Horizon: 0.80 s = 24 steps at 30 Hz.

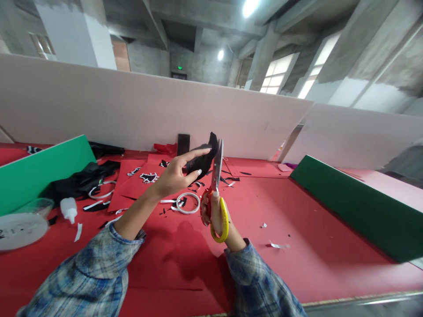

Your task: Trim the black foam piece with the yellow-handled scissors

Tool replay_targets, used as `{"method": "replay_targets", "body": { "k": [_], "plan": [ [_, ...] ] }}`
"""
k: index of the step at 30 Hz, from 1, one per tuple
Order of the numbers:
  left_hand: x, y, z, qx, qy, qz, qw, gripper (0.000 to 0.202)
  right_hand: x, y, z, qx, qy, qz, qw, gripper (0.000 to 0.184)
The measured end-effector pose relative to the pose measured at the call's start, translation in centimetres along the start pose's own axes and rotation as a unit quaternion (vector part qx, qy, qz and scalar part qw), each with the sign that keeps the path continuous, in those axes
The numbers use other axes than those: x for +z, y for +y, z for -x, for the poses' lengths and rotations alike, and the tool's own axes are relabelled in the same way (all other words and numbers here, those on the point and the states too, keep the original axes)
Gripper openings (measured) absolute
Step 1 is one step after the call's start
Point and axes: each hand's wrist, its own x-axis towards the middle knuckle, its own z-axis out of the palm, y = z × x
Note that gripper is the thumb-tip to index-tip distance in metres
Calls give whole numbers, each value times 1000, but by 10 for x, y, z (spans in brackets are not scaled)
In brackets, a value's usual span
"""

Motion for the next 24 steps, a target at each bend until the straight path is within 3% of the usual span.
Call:
{"method": "replay_targets", "body": {
  "k": [5, 13, 24],
  "plan": [
    [0, -1, 0, -2, 4, 4, 1000, 53, 0, -1, 2, -3, 3, 16, 1000, 85],
    [-6, -3, -1, -29, 43, 17, 999, 53, -7, 7, 7, -88, -57, 49, 993, 84],
    [-6, -9, -5, -27, 152, 25, 988, 50, -9, 14, 6, -91, -103, 59, 989, 81]
  ]
}}
